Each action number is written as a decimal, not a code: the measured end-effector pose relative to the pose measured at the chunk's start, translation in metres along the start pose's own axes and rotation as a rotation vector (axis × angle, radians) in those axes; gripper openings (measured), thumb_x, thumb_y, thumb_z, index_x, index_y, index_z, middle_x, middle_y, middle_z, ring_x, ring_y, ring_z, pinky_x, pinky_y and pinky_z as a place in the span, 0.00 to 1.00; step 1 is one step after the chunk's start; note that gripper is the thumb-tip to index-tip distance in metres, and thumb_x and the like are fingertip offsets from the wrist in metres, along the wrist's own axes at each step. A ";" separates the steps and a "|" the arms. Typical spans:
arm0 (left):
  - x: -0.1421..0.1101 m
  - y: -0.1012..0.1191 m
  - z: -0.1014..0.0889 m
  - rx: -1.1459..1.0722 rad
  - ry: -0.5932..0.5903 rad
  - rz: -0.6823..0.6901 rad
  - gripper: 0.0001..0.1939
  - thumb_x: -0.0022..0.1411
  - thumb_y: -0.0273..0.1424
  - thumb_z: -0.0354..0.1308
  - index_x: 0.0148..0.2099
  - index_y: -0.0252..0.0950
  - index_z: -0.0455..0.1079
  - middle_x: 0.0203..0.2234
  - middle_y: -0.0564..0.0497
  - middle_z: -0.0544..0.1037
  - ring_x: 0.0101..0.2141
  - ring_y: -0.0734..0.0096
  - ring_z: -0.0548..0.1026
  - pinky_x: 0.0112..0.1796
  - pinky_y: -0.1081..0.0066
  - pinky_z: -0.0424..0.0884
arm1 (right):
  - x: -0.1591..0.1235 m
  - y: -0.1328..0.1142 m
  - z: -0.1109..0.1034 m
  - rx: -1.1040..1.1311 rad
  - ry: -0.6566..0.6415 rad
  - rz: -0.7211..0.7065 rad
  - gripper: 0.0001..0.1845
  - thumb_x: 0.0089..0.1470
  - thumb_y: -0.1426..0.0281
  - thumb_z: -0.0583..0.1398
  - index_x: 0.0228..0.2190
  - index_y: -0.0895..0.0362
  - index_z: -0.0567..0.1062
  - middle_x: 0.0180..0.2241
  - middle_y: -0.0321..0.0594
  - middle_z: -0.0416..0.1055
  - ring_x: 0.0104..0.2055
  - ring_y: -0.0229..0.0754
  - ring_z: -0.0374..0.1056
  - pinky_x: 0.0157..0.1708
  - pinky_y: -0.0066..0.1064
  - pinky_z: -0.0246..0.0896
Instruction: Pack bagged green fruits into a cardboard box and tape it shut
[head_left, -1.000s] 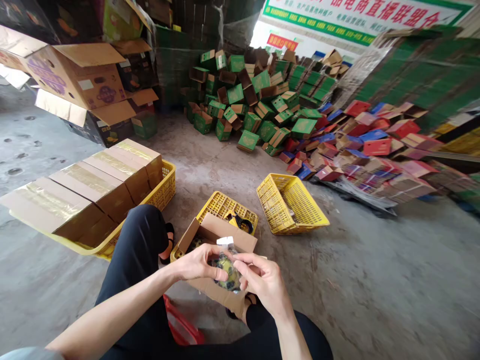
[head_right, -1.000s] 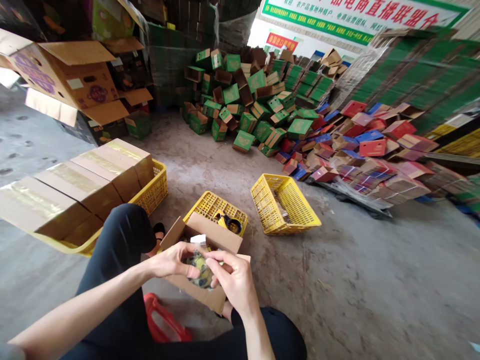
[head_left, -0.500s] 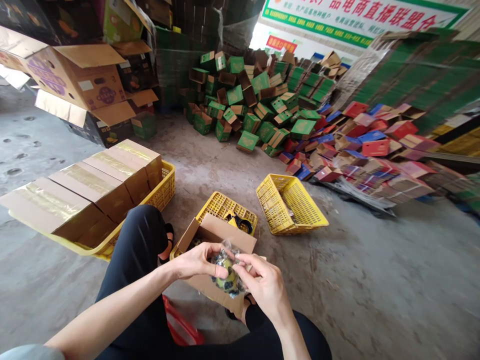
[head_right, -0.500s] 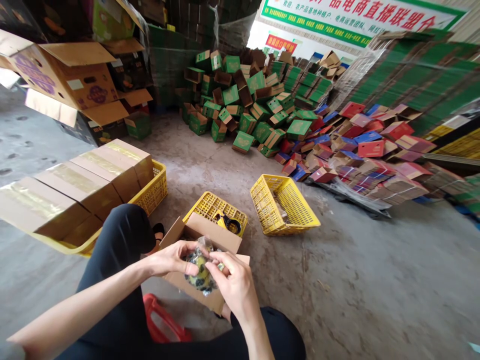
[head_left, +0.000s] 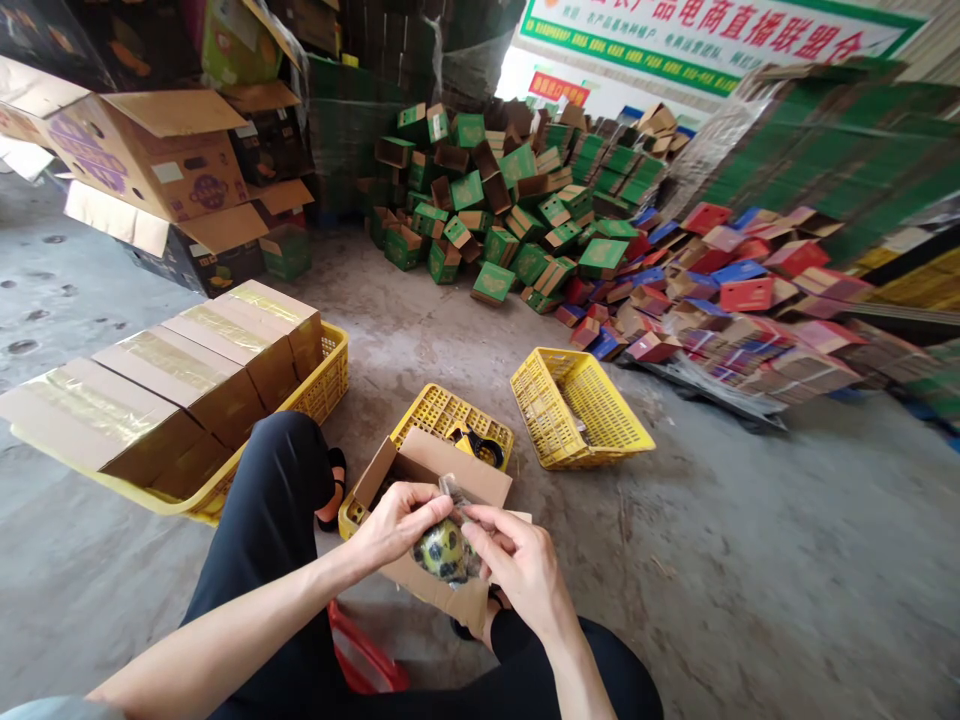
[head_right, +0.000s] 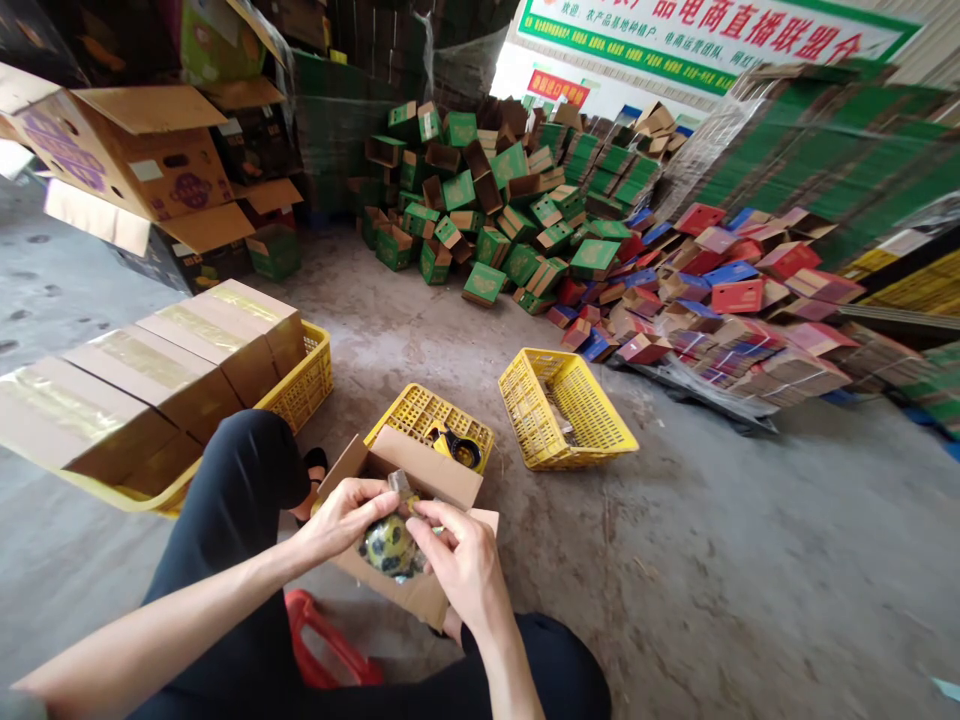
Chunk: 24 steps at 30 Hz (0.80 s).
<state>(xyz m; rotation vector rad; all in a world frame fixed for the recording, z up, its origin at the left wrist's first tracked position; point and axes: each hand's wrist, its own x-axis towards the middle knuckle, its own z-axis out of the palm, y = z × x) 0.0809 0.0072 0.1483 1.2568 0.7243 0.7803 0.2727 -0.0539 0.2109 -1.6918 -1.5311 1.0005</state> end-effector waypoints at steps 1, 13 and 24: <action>-0.001 0.001 0.001 0.011 0.021 0.033 0.31 0.67 0.57 0.57 0.31 0.31 0.73 0.24 0.53 0.69 0.26 0.75 0.63 0.28 0.75 0.60 | 0.000 -0.001 0.001 0.035 0.001 0.027 0.19 0.60 0.56 0.64 0.43 0.57 0.85 0.29 0.39 0.79 0.20 0.37 0.71 0.22 0.27 0.68; -0.007 0.000 0.001 0.008 0.151 0.271 0.22 0.72 0.40 0.60 0.61 0.38 0.60 0.29 0.58 0.70 0.27 0.75 0.67 0.31 0.76 0.64 | 0.001 -0.005 0.009 0.208 -0.028 0.130 0.20 0.58 0.54 0.64 0.37 0.59 0.84 0.20 0.33 0.70 0.18 0.33 0.65 0.18 0.23 0.59; -0.015 0.006 -0.010 0.404 0.063 0.468 0.11 0.76 0.35 0.52 0.46 0.36 0.73 0.36 0.48 0.78 0.34 0.69 0.75 0.37 0.72 0.70 | 0.008 -0.011 0.002 0.161 -0.074 0.155 0.21 0.56 0.52 0.65 0.24 0.57 0.77 0.19 0.31 0.70 0.16 0.32 0.62 0.18 0.24 0.54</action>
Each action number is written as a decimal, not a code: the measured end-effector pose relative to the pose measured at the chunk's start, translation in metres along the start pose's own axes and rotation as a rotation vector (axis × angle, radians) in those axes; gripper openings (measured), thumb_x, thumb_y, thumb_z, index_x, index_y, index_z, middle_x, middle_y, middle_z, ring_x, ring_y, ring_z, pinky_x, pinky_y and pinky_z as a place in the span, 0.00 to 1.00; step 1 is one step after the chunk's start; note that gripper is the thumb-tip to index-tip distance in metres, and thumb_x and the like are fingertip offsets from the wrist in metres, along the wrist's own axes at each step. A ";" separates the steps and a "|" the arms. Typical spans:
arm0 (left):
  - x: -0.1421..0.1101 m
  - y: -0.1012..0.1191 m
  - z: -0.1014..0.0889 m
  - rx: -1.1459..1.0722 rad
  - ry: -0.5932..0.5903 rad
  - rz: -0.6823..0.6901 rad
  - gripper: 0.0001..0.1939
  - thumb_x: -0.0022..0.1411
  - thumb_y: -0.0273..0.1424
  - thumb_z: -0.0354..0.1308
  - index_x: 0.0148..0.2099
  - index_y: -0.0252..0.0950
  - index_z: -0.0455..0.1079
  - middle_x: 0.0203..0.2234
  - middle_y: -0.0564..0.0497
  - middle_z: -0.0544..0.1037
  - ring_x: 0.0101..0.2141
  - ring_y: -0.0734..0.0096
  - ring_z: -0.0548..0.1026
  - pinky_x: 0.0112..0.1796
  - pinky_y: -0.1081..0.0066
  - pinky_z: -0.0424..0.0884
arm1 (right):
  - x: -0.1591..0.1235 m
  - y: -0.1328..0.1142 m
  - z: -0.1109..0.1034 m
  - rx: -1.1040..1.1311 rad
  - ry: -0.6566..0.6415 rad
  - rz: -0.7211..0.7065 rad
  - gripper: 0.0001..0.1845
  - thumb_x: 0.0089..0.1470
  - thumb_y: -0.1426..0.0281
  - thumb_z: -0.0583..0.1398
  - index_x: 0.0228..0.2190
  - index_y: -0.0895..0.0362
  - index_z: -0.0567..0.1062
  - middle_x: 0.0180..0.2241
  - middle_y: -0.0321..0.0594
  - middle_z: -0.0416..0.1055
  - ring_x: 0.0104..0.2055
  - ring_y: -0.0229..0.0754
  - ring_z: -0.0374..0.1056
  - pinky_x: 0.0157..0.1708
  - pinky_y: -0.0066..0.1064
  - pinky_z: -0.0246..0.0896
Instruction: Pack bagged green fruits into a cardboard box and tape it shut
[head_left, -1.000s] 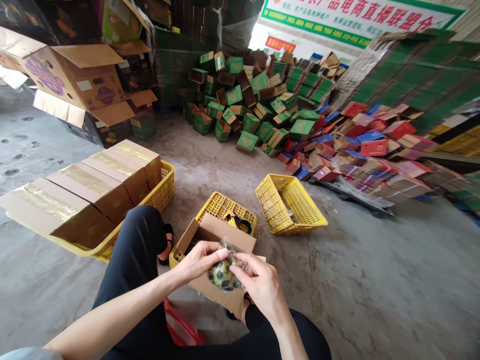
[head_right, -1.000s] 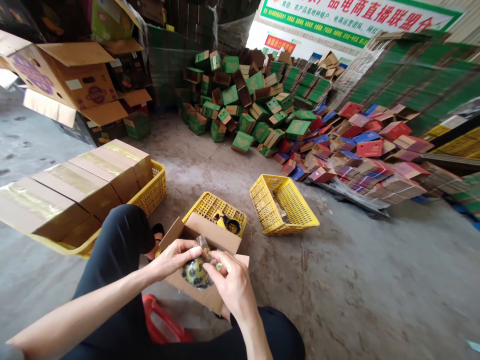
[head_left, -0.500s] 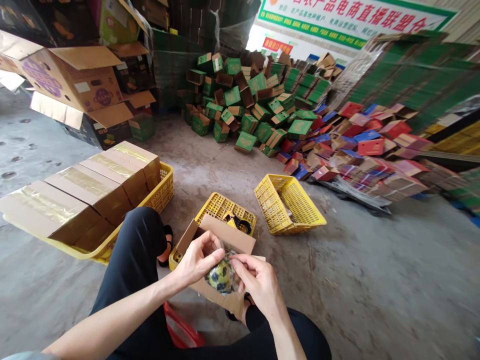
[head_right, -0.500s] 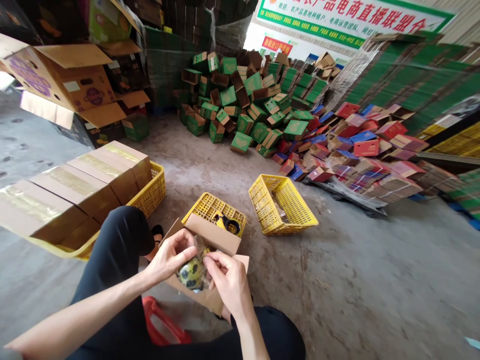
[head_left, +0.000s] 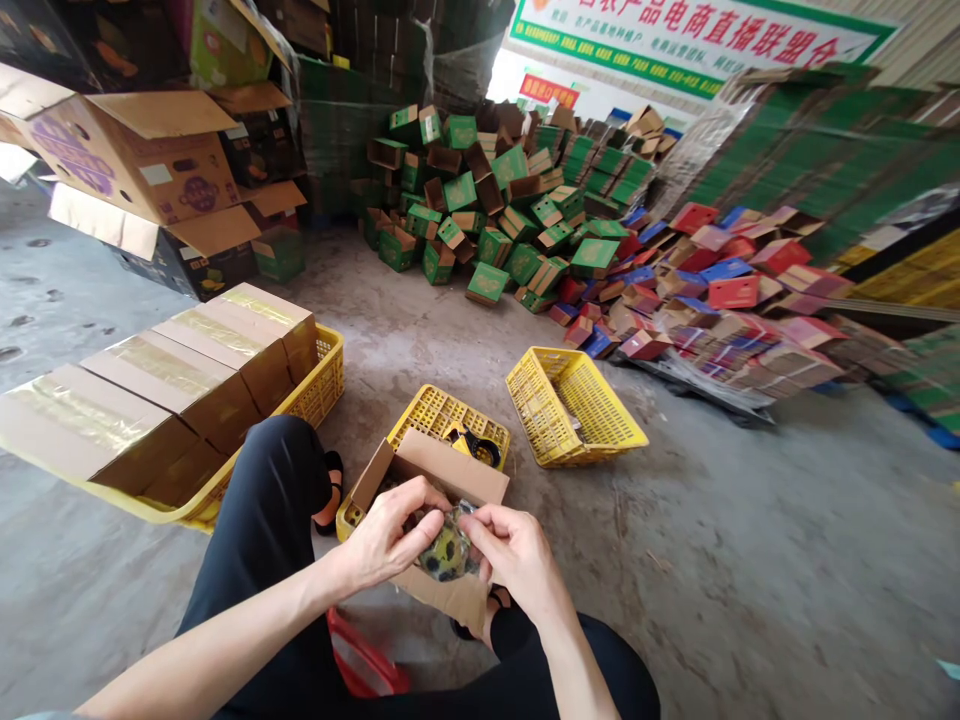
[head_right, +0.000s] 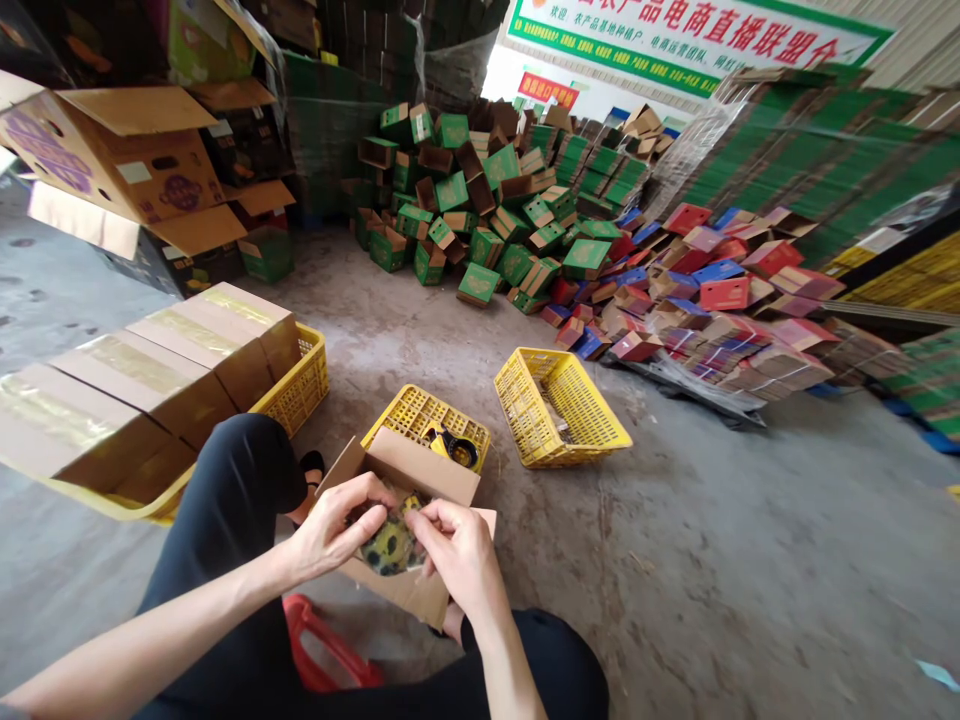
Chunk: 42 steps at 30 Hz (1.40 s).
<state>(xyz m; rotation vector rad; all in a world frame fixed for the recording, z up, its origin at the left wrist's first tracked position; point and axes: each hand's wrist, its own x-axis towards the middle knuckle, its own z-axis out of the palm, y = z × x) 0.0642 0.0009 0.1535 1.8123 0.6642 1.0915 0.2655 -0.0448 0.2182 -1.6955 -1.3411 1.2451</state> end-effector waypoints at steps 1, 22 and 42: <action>-0.001 -0.001 0.000 0.002 0.003 0.003 0.10 0.76 0.35 0.53 0.46 0.36 0.72 0.35 0.48 0.78 0.34 0.69 0.75 0.37 0.72 0.70 | 0.000 -0.001 -0.001 -0.009 -0.006 0.006 0.21 0.56 0.52 0.66 0.23 0.56 0.76 0.19 0.31 0.70 0.16 0.32 0.62 0.18 0.24 0.54; -0.004 0.010 0.000 -0.029 -0.152 0.188 0.12 0.77 0.38 0.53 0.49 0.37 0.73 0.41 0.43 0.80 0.42 0.63 0.80 0.45 0.68 0.76 | -0.020 -0.027 -0.044 -0.158 -0.146 0.139 0.26 0.59 0.44 0.61 0.33 0.55 0.78 0.30 0.39 0.79 0.27 0.44 0.80 0.12 0.19 0.55; 0.000 -0.010 -0.018 -0.011 0.130 0.024 0.11 0.75 0.38 0.57 0.45 0.36 0.76 0.39 0.44 0.82 0.40 0.64 0.81 0.42 0.69 0.76 | -0.014 0.040 0.018 0.526 0.114 -0.117 0.29 0.49 0.40 0.69 0.37 0.53 0.80 0.57 0.52 0.76 0.60 0.59 0.72 0.54 0.46 0.71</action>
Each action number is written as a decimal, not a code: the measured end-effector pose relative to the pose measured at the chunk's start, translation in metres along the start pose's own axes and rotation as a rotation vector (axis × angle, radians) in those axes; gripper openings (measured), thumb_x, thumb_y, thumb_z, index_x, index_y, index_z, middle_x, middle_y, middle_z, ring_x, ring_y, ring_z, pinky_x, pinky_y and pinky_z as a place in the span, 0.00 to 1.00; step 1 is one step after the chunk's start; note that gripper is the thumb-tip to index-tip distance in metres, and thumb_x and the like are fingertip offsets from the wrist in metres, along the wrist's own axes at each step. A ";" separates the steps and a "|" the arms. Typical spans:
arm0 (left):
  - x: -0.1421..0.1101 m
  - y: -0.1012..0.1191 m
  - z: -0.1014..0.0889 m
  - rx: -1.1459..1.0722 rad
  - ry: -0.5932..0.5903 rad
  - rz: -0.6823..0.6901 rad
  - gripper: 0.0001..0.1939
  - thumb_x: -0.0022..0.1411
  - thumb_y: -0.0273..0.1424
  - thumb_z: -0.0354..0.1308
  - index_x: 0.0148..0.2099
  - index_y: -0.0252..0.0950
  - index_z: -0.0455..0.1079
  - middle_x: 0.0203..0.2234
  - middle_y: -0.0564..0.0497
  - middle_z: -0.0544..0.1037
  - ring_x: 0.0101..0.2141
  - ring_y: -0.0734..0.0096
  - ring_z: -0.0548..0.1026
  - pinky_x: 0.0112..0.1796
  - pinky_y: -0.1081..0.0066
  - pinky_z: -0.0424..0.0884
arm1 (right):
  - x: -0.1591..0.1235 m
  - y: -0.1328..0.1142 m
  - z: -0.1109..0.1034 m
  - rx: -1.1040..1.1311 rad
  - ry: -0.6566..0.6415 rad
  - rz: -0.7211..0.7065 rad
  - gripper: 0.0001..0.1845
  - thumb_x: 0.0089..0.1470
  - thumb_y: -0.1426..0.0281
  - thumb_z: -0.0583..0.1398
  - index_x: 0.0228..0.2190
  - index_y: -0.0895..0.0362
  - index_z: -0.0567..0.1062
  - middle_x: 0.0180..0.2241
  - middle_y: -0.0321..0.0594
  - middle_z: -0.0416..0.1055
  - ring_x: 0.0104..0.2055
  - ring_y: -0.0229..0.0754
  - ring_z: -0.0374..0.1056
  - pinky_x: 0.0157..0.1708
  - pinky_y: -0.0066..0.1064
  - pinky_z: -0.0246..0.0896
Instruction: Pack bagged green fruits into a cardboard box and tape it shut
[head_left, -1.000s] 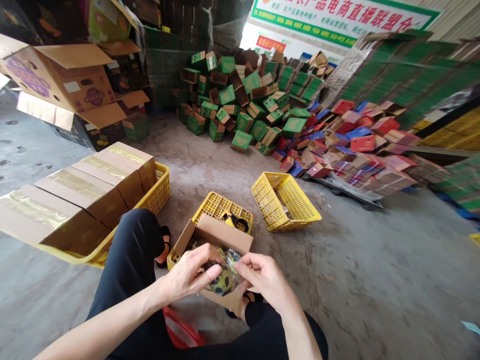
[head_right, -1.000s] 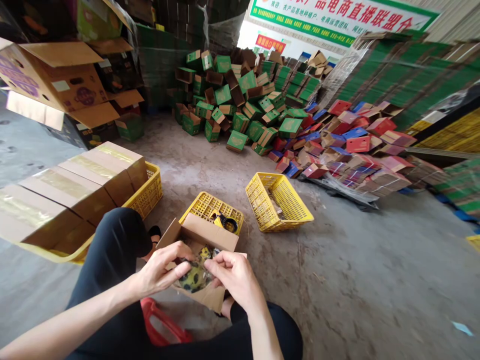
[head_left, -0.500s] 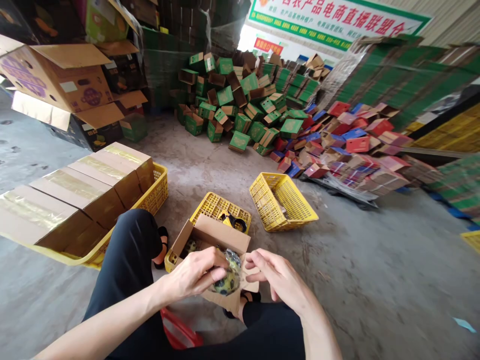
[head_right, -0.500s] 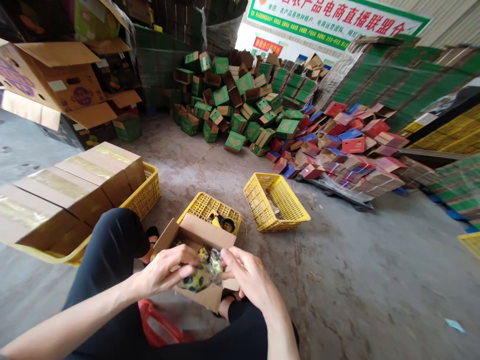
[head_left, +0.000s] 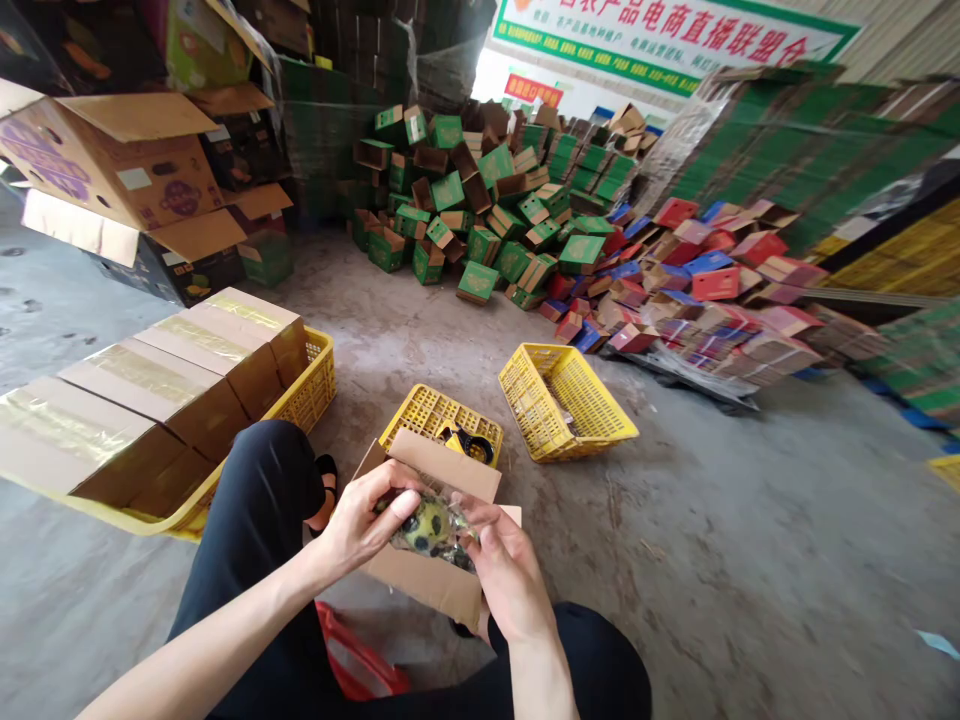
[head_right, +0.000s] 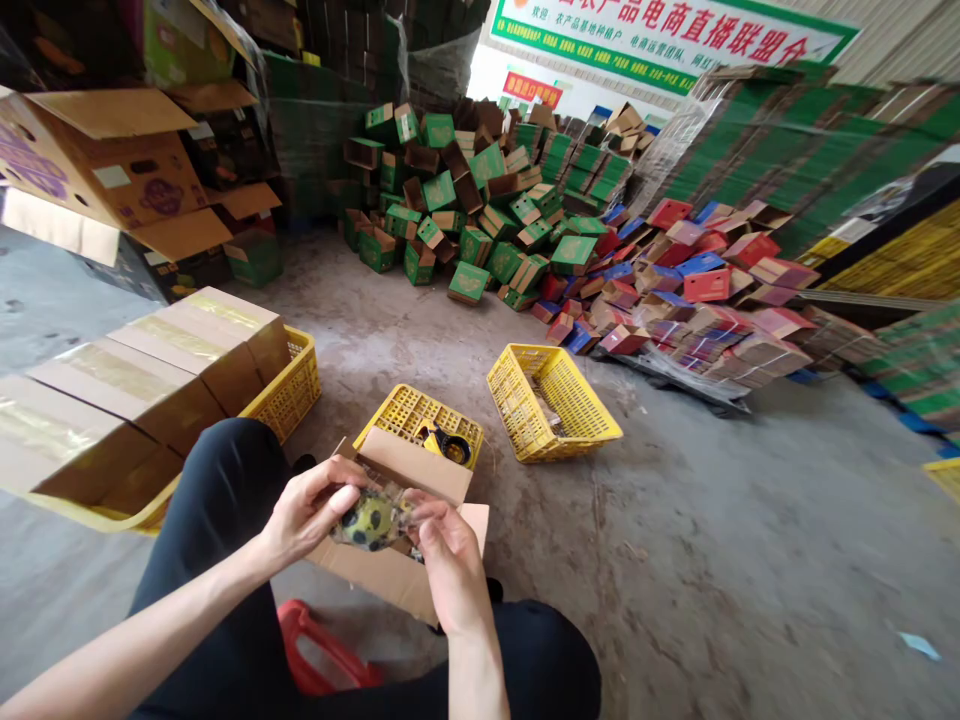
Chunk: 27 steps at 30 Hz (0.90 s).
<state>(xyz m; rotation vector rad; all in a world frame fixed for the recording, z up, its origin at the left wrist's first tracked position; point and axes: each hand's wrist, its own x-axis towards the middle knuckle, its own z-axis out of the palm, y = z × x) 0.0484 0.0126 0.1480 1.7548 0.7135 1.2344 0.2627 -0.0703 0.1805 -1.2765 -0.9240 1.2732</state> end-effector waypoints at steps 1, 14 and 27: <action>0.000 0.000 0.000 0.005 0.007 0.007 0.11 0.74 0.37 0.57 0.45 0.37 0.76 0.39 0.45 0.83 0.40 0.65 0.81 0.42 0.69 0.76 | 0.000 -0.001 0.003 -0.049 0.061 -0.021 0.27 0.50 0.42 0.68 0.33 0.53 0.79 0.53 0.50 0.79 0.56 0.57 0.74 0.52 0.44 0.72; -0.006 0.009 0.009 0.011 0.079 0.247 0.05 0.73 0.28 0.58 0.50 0.39 0.72 0.43 0.45 0.83 0.43 0.65 0.82 0.45 0.68 0.78 | -0.008 0.000 0.000 -0.468 0.315 0.040 0.27 0.55 0.40 0.64 0.30 0.53 0.74 0.16 0.31 0.66 0.21 0.42 0.67 0.26 0.31 0.65; -0.017 0.013 0.010 0.011 0.054 0.184 0.14 0.78 0.31 0.47 0.56 0.38 0.72 0.44 0.43 0.80 0.44 0.65 0.79 0.46 0.70 0.75 | -0.021 0.032 0.057 0.634 -0.025 0.084 0.32 0.53 0.42 0.67 0.54 0.43 0.78 0.58 0.43 0.76 0.60 0.57 0.71 0.56 0.58 0.71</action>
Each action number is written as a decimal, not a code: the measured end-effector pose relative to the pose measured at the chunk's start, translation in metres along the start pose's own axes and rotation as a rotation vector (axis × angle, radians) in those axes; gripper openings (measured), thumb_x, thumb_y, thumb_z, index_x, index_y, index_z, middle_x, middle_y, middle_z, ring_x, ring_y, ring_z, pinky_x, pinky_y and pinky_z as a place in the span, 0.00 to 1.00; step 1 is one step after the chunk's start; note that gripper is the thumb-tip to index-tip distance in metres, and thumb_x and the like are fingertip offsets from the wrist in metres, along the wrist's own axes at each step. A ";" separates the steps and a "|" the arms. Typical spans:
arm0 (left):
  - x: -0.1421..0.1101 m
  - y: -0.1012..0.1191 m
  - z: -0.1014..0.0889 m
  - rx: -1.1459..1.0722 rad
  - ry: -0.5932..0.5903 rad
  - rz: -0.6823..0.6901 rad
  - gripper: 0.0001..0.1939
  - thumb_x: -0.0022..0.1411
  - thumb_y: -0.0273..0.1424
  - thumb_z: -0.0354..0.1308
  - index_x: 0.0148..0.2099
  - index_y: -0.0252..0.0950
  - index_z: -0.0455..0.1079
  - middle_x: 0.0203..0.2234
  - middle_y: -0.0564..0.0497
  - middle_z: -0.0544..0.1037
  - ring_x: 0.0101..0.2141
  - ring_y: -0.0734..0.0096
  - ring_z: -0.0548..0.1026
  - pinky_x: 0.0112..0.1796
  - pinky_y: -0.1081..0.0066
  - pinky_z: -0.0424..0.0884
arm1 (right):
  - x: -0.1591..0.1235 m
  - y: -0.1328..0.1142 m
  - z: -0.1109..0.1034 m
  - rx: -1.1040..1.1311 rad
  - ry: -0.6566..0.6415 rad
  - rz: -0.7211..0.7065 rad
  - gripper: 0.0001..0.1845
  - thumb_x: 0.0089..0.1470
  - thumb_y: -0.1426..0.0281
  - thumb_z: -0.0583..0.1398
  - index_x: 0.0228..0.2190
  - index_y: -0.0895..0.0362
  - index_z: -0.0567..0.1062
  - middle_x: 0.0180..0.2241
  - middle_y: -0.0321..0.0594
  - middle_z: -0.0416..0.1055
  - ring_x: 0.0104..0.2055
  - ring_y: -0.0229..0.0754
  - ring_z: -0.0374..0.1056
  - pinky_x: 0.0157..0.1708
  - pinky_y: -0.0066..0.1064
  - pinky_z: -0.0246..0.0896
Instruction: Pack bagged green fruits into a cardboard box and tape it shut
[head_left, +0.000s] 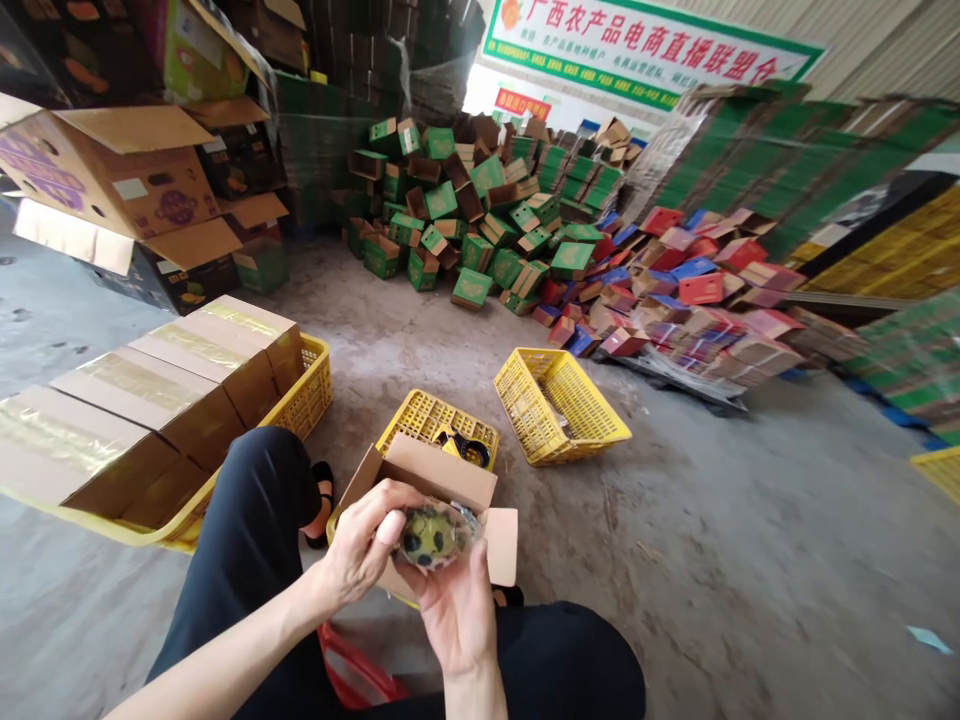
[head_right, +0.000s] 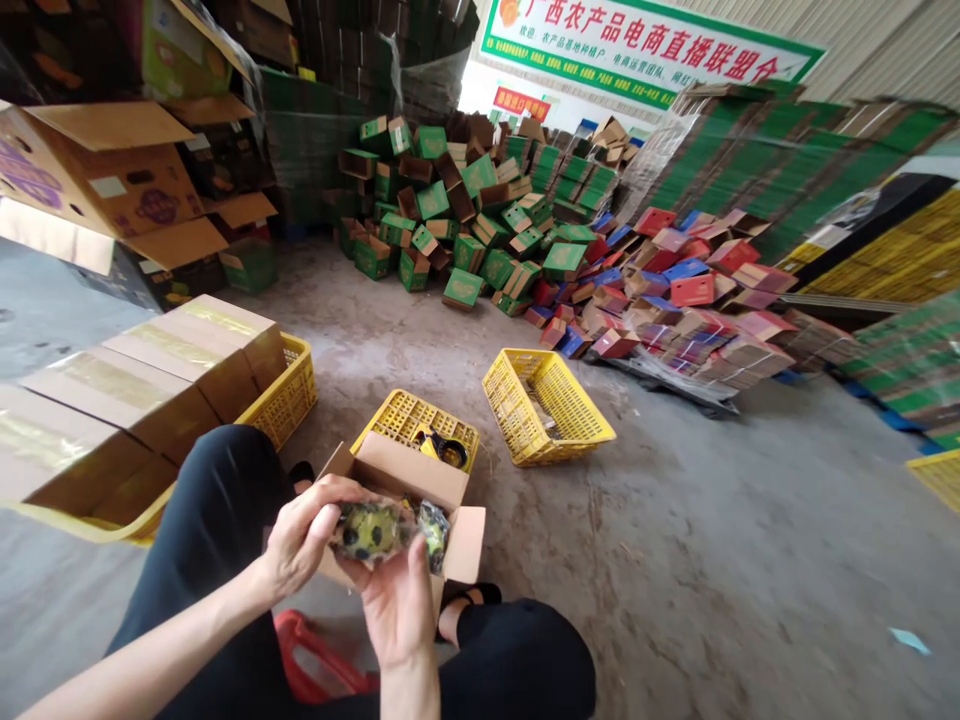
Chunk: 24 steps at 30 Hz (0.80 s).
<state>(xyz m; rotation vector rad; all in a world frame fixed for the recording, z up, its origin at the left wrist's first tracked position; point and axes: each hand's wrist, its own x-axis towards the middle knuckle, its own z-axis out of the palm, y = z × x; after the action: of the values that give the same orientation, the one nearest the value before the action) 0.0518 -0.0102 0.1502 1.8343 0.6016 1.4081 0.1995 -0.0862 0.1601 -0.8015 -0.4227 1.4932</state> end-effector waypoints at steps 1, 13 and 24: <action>-0.002 0.000 -0.003 0.011 -0.031 -0.025 0.15 0.79 0.33 0.46 0.57 0.37 0.72 0.45 0.43 0.80 0.44 0.65 0.79 0.45 0.70 0.75 | 0.001 -0.002 -0.001 -0.012 0.040 -0.022 0.28 0.55 0.46 0.68 0.52 0.46 0.80 0.55 0.44 0.78 0.58 0.56 0.73 0.56 0.56 0.71; -0.001 -0.007 -0.017 0.145 0.077 -0.384 0.14 0.75 0.38 0.54 0.52 0.37 0.77 0.52 0.43 0.81 0.52 0.59 0.80 0.50 0.66 0.77 | -0.007 -0.026 -0.033 -0.492 0.254 -0.252 0.23 0.52 0.55 0.71 0.45 0.56 0.84 0.48 0.51 0.82 0.50 0.58 0.79 0.50 0.46 0.75; -0.011 0.009 0.021 0.129 -0.372 -0.094 0.27 0.78 0.41 0.49 0.73 0.38 0.61 0.65 0.38 0.70 0.64 0.55 0.70 0.63 0.58 0.68 | 0.000 -0.014 -0.027 -0.655 0.348 -0.307 0.22 0.56 0.52 0.68 0.43 0.55 0.84 0.49 0.50 0.82 0.54 0.58 0.77 0.53 0.45 0.73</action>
<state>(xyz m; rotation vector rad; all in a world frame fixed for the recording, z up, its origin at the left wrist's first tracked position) 0.0683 -0.0301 0.1479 2.0739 0.5861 0.9508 0.2280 -0.0907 0.1515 -1.4137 -0.7466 0.8978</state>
